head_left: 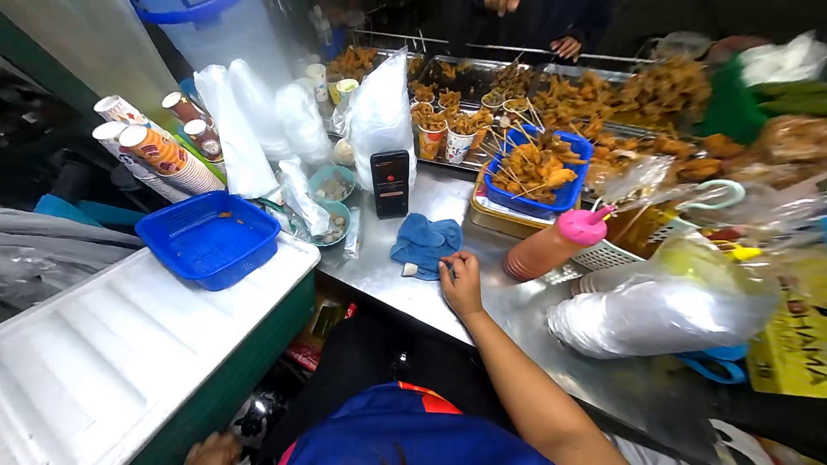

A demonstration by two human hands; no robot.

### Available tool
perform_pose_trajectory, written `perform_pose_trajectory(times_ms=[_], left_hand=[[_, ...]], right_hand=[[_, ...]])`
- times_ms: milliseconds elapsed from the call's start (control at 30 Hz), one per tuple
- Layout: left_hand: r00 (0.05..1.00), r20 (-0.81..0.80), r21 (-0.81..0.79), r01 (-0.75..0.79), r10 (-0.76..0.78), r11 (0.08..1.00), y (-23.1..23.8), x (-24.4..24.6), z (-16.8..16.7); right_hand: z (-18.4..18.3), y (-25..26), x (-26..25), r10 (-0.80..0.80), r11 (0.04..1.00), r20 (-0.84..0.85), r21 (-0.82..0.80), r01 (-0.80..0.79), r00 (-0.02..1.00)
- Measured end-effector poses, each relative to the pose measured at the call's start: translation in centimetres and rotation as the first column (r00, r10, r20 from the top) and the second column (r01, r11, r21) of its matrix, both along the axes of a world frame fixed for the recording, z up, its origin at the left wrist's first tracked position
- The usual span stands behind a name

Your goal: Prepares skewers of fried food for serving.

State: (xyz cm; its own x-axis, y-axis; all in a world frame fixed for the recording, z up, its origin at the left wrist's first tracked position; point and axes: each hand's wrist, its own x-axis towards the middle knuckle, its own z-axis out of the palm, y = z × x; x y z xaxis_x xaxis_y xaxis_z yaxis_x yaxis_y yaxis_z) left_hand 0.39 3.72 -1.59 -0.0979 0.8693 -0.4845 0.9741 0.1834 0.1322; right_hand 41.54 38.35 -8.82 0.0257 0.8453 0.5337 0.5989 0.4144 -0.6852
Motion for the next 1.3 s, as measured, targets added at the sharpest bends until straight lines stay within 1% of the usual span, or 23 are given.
perform_pose_trajectory(times_ms=[67, 167, 233, 267, 333, 367, 400, 433, 467, 500, 567, 633, 667, 733, 800, 867, 933, 1033, 1100, 1167, 1200, 1233, 1300], left_hand=[[0.992, 0.126, 0.224, -0.032, 0.004, 0.974, 2.5, 0.9, 0.9], [0.98, 0.19, 0.433, -0.032, -0.057, 0.901, 7.5, 5.2, 3.2], [0.965, 0.24, 0.509, -0.036, -0.101, 0.86, 10.8, 8.8, 4.4], [0.952, 0.27, 0.551, -0.031, -0.143, 0.834, 12.4, 10.5, 4.6], [0.905, 0.353, 0.65, -0.055, -0.238, 0.758, 15.2, 13.8, 4.5], [0.87, 0.403, 0.692, -0.086, -0.284, 0.717, 16.5, 15.3, 4.5], [0.831, 0.449, 0.721, -0.119, -0.329, 0.682, 17.5, 16.6, 4.6], [0.793, 0.49, 0.729, -0.145, -0.362, 0.669, 18.5, 17.6, 5.0], [0.763, 0.532, 0.704, -0.158, -0.367, 0.693, 19.2, 18.1, 5.4], [0.736, 0.582, 0.639, -0.153, -0.345, 0.754, 19.7, 18.2, 5.9], [0.679, 0.69, 0.413, -0.085, -0.25, 0.907, 20.1, 17.6, 6.5], [0.625, 0.756, 0.231, 0.023, -0.194, 0.973, 19.9, 16.8, 5.8], [0.589, 0.787, 0.215, 0.019, -0.185, 0.976, 19.6, 16.7, 4.9], [0.512, 0.833, 0.282, -0.067, -0.21, 0.957, 19.2, 17.1, 3.7], [0.477, 0.834, 0.369, -0.112, -0.276, 0.923, 19.5, 18.3, 3.5], [0.506, 0.788, 0.448, -0.083, -0.35, 0.89, 20.0, 19.7, 3.6], [0.6, 0.701, 0.486, -0.007, -0.385, 0.874, 20.5, 20.7, 3.7], [0.717, 0.629, 0.416, 0.016, -0.3, 0.909, 20.8, 20.1, 3.9], [0.726, 0.656, 0.356, -0.059, -0.204, 0.933, 21.0, 18.6, 3.9], [0.64, 0.758, 0.286, -0.151, -0.127, 0.946, 21.2, 17.0, 4.0], [0.542, 0.836, 0.228, -0.206, -0.083, 0.952, 21.2, 16.5, 4.2], [0.405, 0.913, 0.167, -0.259, -0.05, 0.951, 21.1, 16.1, 4.3], [0.041, 0.999, 0.017, -0.348, -0.003, 0.937, 21.1, 15.6, 4.9]], right_hand=[[0.0, 0.1, 0.1, 0.001, 1.0, 0.013, -0.001, -0.001, 1.0], [0.1, -0.3, -0.2, 0.025, 0.998, 0.001, 0.065, -0.025, 1.0], [1.4, -2.3, -1.7, 0.184, 0.982, -0.086, 0.046, -0.181, 0.979], [2.5, -3.9, -2.9, 0.329, 0.943, -0.151, 0.007, -0.332, 0.932], [5.2, -7.5, -5.4, 0.62, 0.745, -0.29, -0.075, -0.663, 0.729], [6.3, -8.9, -6.3, 0.701, 0.633, -0.348, -0.1, -0.768, 0.623], [7.3, -9.8, -6.7, 0.732, 0.561, -0.401, -0.104, -0.821, 0.551], [8.2, -10.2, -6.6, 0.723, 0.537, -0.446, -0.117, -0.835, 0.527], [9.1, -10.3, -5.9, 0.693, 0.54, -0.483, -0.145, -0.829, 0.536], [9.7, -10.1, -5.0, 0.652, 0.573, -0.501, -0.166, -0.803, 0.569], [10.1, -9.8, -2.6, 0.554, 0.672, -0.522, -0.18, -0.719, 0.649], [9.9, -9.8, -0.5, 0.412, 0.774, -0.562, -0.199, -0.601, 0.717], [9.8, -9.8, 0.2, 0.338, 0.814, -0.583, -0.212, -0.541, 0.738], [9.7, -10.2, 0.7, 0.264, 0.857, -0.597, -0.214, -0.468, 0.757], [9.9, -11.1, -0.1, 0.326, 0.852, -0.564, -0.171, -0.494, 0.758], [10.1, -11.8, -1.3, 0.442, 0.831, -0.5, -0.084, -0.55, 0.745], [10.6, -11.6, -1.8, 0.474, 0.856, -0.41, 0.005, -0.517, 0.779], [12.2, -10.8, -0.4, 0.35, 0.931, -0.409, 0.058, -0.359, 0.843], [13.0, -10.5, 1.2, 0.225, 0.967, -0.503, 0.012, -0.254, 0.834], [13.6, -10.3, 2.4, 0.086, 0.983, -0.602, -0.079, -0.166, 0.794], [13.7, -10.2, 2.8, 0.03, 0.983, -0.643, -0.121, -0.14, 0.765], [13.7, -10.2, 3.0, -0.016, 0.98, -0.674, -0.156, -0.122, 0.739], [13.7, -10.0, 3.0, -0.086, 0.972, -0.718, -0.213, -0.1, 0.691]])
